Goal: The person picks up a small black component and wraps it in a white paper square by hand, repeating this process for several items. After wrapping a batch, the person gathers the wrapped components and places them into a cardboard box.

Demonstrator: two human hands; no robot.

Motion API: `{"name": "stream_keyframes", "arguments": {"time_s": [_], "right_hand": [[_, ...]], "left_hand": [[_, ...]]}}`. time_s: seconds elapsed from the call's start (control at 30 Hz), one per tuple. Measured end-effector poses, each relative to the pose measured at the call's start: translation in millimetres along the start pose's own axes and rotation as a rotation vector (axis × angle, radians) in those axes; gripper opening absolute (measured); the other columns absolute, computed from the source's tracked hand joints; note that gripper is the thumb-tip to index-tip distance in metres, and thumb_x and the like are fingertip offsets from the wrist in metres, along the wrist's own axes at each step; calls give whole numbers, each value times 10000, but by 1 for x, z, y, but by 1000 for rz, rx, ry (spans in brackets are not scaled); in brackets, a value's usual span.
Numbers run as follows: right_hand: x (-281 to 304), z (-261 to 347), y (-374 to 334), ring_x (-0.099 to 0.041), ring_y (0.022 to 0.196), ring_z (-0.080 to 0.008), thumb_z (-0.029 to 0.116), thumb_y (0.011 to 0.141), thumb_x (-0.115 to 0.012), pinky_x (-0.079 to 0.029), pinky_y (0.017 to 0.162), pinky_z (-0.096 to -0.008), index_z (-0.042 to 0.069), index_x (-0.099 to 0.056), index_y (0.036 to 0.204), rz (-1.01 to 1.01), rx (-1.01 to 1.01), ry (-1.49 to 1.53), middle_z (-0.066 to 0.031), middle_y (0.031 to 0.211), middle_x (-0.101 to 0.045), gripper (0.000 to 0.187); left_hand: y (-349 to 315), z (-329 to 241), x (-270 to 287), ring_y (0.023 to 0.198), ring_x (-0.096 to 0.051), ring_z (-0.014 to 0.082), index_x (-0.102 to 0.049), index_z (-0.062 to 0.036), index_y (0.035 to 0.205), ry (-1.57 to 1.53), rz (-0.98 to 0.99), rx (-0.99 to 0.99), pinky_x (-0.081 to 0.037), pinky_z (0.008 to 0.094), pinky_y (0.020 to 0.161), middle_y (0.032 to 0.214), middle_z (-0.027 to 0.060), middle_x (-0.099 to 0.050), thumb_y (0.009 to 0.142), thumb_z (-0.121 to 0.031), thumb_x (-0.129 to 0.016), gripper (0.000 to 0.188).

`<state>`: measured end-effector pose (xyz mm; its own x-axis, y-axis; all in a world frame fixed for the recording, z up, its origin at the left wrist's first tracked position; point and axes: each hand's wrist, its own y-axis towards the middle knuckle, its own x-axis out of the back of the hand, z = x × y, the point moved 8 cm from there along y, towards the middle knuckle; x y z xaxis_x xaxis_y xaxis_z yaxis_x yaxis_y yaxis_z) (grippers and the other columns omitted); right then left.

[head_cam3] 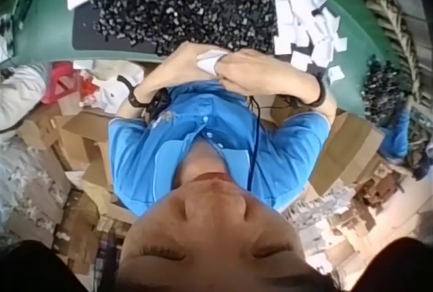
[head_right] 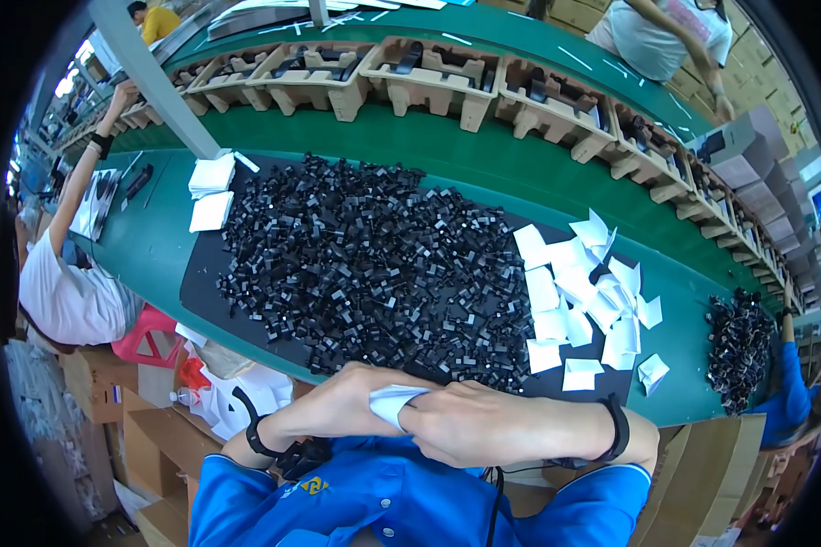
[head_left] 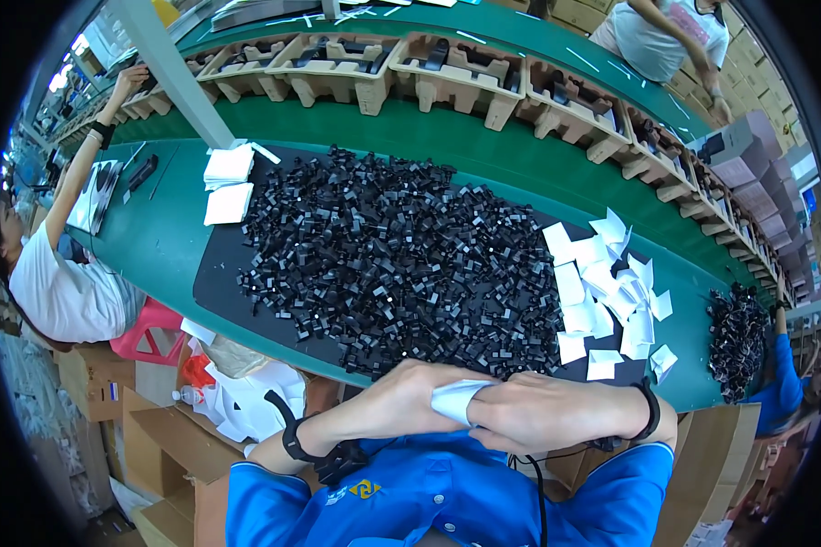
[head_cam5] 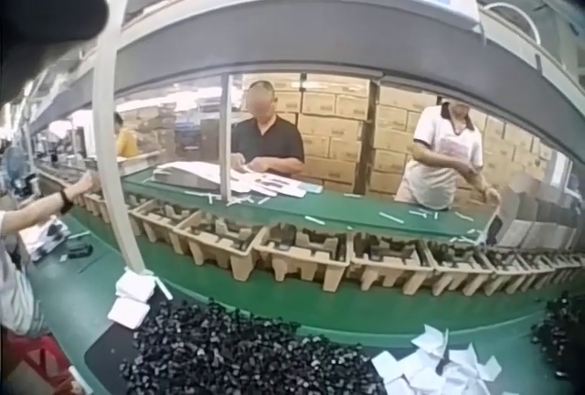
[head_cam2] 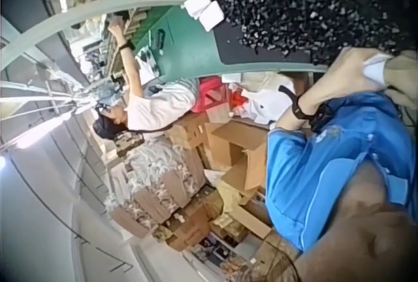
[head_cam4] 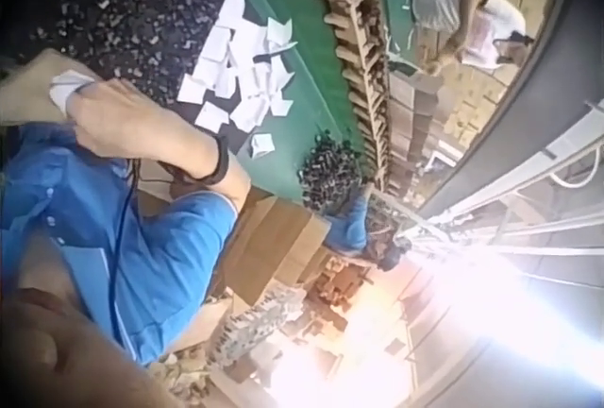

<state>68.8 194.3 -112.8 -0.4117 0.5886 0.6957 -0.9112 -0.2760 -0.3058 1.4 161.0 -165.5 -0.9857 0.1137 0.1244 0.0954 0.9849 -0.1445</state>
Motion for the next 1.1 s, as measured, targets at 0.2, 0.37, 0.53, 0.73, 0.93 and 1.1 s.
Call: {"name": "stream_keyframes", "arguments": {"time_s": [0.2, 0.37, 0.53, 0.73, 0.93, 1.1], "right_hand": [[60, -15, 1, -627, 675, -236, 68, 793, -595, -484, 470, -336, 24, -585, 924, -726, 458, -106, -97, 769, -571, 138], [44, -121, 48, -593, 685, -191, 201, 829, -642, -495, 502, -320, 45, -555, 1058, -641, -115, -786, -57, 878, -535, 290], [41, -119, 65, -580, 721, -188, 124, 823, -609, -502, 506, -318, 17, -538, 1077, -626, -205, -691, -64, 842, -513, 285], [38, -112, 75, -595, 785, -207, 37, 778, -548, -521, 545, -306, -32, -525, 1095, -416, -281, -878, -96, 882, -536, 325], [56, -106, 54, -618, 814, -205, 26, 792, -563, -527, 575, -312, -36, -571, 1079, -544, -166, -735, -123, 934, -594, 294], [82, -28, 7, -635, 641, -192, 49, 793, -652, -504, 555, -289, 10, -651, 997, -706, 22, 148, -91, 793, -651, 208]], "left_hand": [[-16, 19, 37, 923, -630, 111, -646, -14, 1080, 173, -162, 77, -496, 256, 807, 1043, 84, -677, 722, -88, -763, 384], [-29, 31, 67, 869, -634, 104, -656, -5, 1062, -119, -287, 183, -496, 243, 789, 998, 65, -687, 713, -66, -773, 374], [-30, 31, 81, 826, -626, 85, -651, 3, 1072, -108, -391, 124, -494, 225, 770, 922, 52, -687, 709, -24, -771, 383], [-28, 30, 84, 826, -622, 71, -642, 9, 1086, -254, -399, 76, -496, 214, 760, 893, 58, -680, 712, -5, -765, 394], [-25, 28, 79, 881, -623, 89, -643, 2, 1090, -249, -380, 41, -494, 232, 795, 933, 61, -679, 710, -11, -766, 400], [-19, 21, 70, 933, -627, 124, -650, -8, 1083, -150, -346, -26, -491, 260, 822, 997, 82, -676, 691, -15, -769, 410]]}}
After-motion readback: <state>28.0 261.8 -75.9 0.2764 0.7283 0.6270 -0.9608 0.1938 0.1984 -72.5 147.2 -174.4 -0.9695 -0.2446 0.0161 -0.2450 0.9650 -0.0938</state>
